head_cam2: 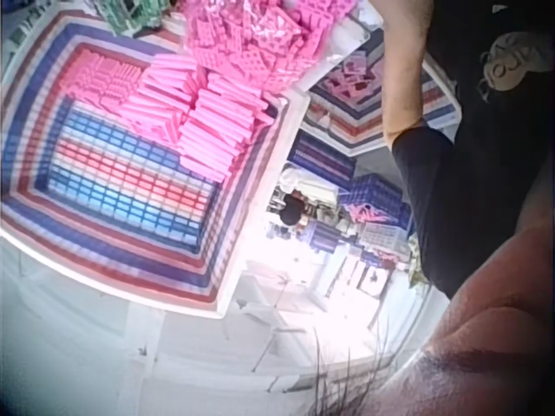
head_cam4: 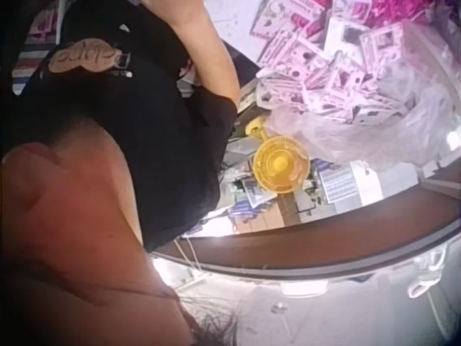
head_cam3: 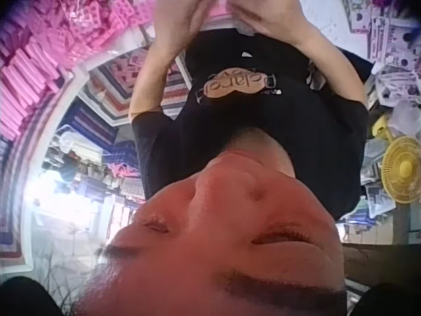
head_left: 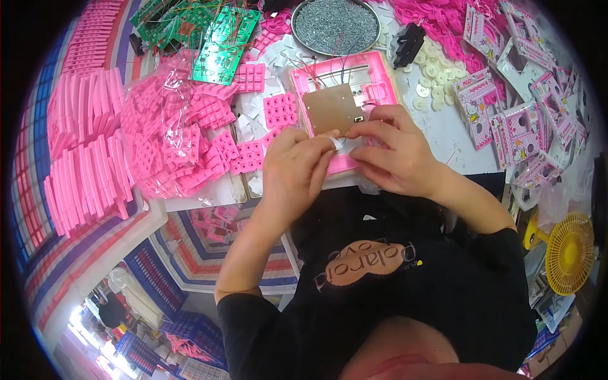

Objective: Assembling components of pink toy calculators using a glue gun and organizing parts on a workbench.

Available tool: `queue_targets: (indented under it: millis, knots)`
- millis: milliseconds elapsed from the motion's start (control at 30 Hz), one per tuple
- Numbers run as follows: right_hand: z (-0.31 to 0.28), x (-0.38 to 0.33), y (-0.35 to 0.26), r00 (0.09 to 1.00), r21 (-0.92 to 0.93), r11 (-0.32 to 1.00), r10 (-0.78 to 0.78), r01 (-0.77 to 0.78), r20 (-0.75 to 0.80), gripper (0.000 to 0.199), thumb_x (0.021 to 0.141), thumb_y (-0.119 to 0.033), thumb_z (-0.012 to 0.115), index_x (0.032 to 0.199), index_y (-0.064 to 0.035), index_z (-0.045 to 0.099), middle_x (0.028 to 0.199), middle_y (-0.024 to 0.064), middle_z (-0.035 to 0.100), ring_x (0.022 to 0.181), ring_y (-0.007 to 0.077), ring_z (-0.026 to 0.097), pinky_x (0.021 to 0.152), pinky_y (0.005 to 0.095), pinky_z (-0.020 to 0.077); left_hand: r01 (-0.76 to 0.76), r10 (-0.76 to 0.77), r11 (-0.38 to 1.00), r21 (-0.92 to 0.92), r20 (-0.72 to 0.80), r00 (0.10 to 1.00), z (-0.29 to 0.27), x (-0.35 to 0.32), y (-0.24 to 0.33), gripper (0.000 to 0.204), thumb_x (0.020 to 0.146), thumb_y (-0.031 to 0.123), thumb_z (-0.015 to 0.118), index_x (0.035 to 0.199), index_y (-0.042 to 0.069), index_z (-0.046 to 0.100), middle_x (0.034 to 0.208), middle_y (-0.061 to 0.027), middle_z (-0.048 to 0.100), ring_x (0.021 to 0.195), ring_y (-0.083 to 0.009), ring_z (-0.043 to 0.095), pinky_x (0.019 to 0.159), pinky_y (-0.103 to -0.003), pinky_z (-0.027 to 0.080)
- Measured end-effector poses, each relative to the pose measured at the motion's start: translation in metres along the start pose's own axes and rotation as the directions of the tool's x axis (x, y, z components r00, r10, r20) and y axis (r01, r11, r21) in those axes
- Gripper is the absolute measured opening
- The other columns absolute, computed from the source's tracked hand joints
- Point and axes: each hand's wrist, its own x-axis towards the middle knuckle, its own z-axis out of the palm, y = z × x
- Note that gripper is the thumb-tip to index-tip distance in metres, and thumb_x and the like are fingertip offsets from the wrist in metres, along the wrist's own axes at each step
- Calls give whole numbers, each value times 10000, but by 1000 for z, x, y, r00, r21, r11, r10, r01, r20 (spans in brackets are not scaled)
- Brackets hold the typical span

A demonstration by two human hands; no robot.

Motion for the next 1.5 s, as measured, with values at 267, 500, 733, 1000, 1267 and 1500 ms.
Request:
queue_targets:
  millis: [267,500,733,1000,1267,1500]
  knots:
    - [6,1,-4,999,-5,1000,-29,29,21,227,718,-134,797,939,-119,749,1188,67,654,1131,367,556,894,424,520,-123,123,992,0,14,992,9,-6,-24,112,904,101,692,1005,110,644,1290,-12,709,1337,-330,543,1048,-510,368]
    - [7,7,-7,999,-23,999,-31,31,27,201,734,-144,798,927,-110,753,1185,75,648,1119,357,562,897,418,517,-151,153,985,-81,22,988,13,-5,-34,98,915,109,686,998,109,632,1302,-19,701,1370,-325,529,1084,-534,372]
    - [8,6,-7,999,-44,999,-24,25,23,155,756,-148,800,899,-110,755,1172,66,647,1079,343,556,882,412,510,-254,253,967,-7,88,963,9,7,-36,156,901,117,698,1041,119,628,1322,-6,682,1373,-260,539,1080,-508,386]
    - [11,6,-14,997,-143,990,1,10,77,238,751,-206,805,961,-108,752,1187,55,627,1070,314,539,867,416,471,-270,259,959,82,127,958,6,6,-32,265,843,72,697,1097,122,641,1306,-16,686,1363,-223,550,1077,-500,399]
    - [3,0,-14,987,-128,991,56,-37,153,418,752,-209,802,1157,-138,725,1095,48,613,1021,305,527,878,425,460,215,-257,966,-139,-553,793,-31,21,21,318,827,75,732,1138,49,667,1171,-104,691,1172,-357,611,1028,-454,446]
    - [7,8,-4,990,-90,995,-17,30,142,379,776,-225,796,1136,-125,734,976,28,604,959,257,537,816,411,449,205,-204,977,59,-23,979,-30,-23,-13,100,839,55,733,925,36,686,1027,-101,630,957,-285,568,865,-403,436]
